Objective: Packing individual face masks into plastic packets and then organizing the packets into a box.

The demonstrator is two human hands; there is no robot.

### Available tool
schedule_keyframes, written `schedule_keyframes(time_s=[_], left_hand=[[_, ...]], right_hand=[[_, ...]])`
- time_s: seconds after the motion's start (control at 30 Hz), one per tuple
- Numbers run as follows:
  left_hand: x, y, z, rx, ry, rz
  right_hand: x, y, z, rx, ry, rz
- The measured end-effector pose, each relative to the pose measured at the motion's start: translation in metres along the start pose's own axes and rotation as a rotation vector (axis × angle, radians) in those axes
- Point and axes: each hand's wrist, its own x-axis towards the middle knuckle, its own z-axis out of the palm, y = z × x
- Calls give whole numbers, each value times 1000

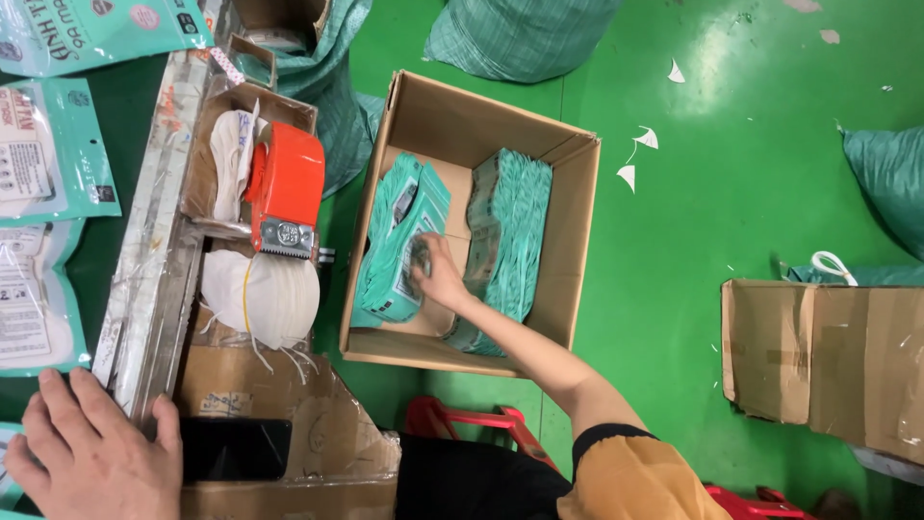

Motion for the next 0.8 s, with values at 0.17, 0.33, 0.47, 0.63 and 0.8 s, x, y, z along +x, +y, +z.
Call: schedule_keyframes(time_s=[0.17,0.33,0.47,0.63,0.8], left_hand=[[0,2,-5,39,-26,-18],[-18,3,23,-208,-70,-73],[-19,-1,17,-346,-135,-107],[-18,0,14,-312,-140,-91],[-15,-1,12,-310,-135,-96]], right_hand=[[-16,85,44,461,28,551],[-33,140,51,575,51,732],[-28,120,31,812,60,792],[-4,92,32,680,37,779],[24,105,64,550,91,584]])
